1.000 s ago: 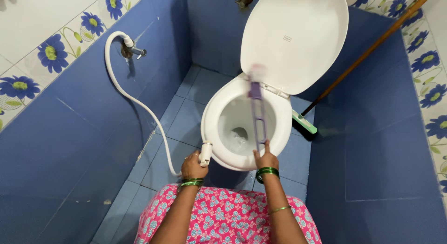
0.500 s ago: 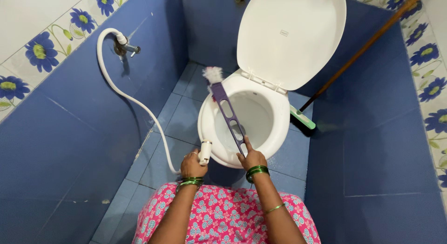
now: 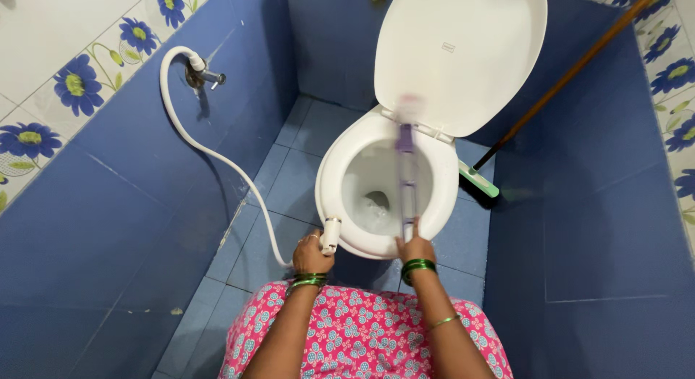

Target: The person scrubs the closed toilet seat and lid with a long-handled brush while spraying water from a handheld bidet sprayer. They then lift the lid and continue scrubbing the rim and interior of the bowl.

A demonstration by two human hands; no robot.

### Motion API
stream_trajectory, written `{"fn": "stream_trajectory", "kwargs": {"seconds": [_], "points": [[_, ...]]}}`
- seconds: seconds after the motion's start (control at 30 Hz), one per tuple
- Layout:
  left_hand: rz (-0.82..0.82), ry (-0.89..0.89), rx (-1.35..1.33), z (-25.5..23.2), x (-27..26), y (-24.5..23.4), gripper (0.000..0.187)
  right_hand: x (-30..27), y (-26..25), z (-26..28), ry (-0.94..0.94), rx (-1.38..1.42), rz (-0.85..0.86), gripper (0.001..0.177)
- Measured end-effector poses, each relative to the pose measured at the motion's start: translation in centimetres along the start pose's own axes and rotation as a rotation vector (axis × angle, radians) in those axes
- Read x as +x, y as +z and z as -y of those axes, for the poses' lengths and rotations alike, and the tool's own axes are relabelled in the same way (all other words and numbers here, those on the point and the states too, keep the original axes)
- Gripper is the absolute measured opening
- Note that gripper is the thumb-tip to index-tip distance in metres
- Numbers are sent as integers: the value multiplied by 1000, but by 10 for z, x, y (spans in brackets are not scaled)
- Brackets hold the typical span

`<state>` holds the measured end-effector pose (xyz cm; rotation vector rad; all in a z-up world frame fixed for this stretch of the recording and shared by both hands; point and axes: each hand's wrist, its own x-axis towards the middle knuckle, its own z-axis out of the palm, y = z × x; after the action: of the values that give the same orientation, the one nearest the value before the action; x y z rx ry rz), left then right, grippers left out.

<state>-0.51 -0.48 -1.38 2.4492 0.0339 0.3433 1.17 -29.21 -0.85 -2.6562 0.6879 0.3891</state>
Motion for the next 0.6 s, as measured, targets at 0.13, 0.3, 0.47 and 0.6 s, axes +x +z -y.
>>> {"fn": "stream_trajectory", "kwargs": {"seconds": [0.13, 0.3, 0.47, 0.6], "points": [[20, -42, 19, 1, 1, -6, 41, -29, 8, 36, -275, -91, 83, 97], [-53, -20, 12, 9, -1, -8, 42, -4, -12, 23, -121, -84, 65, 91], [-14, -39, 24, 5, 0, -3, 39, 14, -19, -14, 125, 58, -55, 94], [-4, -10, 5, 0, 0, -3, 41, 0, -12, 6, 26, 12, 0, 95]]}}
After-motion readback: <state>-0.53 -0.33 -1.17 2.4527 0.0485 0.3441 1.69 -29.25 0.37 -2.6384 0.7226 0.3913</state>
